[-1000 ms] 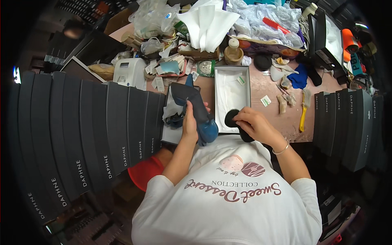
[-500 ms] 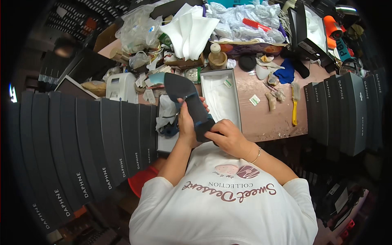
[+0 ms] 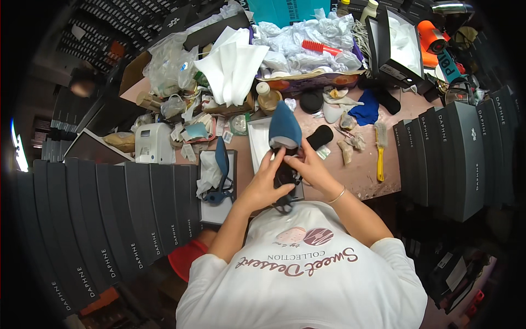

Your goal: Cleaning and packaging a pair of blue high-heeled shoes into a box.

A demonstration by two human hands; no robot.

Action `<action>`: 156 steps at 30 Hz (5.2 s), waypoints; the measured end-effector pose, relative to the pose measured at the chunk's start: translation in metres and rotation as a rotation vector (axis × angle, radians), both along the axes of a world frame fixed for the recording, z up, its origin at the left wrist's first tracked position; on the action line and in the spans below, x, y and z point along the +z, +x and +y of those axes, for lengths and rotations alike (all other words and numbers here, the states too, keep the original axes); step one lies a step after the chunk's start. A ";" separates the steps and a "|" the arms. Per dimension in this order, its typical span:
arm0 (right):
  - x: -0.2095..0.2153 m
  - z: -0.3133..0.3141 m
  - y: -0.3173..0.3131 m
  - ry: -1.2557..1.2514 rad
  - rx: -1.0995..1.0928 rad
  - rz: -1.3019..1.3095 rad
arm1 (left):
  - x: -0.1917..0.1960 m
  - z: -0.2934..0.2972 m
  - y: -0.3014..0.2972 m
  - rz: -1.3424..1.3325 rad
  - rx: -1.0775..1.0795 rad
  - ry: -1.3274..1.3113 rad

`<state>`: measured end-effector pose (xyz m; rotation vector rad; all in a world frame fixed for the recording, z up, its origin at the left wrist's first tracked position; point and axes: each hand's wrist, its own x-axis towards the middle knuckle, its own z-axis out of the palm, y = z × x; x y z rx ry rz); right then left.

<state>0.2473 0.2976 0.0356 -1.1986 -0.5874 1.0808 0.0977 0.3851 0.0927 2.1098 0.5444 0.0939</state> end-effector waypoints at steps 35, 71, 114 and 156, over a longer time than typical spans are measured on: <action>-0.007 -0.018 0.007 -0.047 0.228 0.070 | -0.062 0.003 -0.038 -0.437 0.439 -0.991; -0.002 -0.002 -0.073 0.172 0.154 -1.433 | -0.088 0.006 -0.056 -0.489 0.593 -1.549; -0.027 -0.053 0.005 -0.327 -0.015 -0.103 | -0.169 -0.013 -0.009 0.098 0.769 -1.073; -0.041 0.073 -0.011 -0.237 0.182 -1.386 | -0.092 0.015 -0.127 -0.183 0.663 0.196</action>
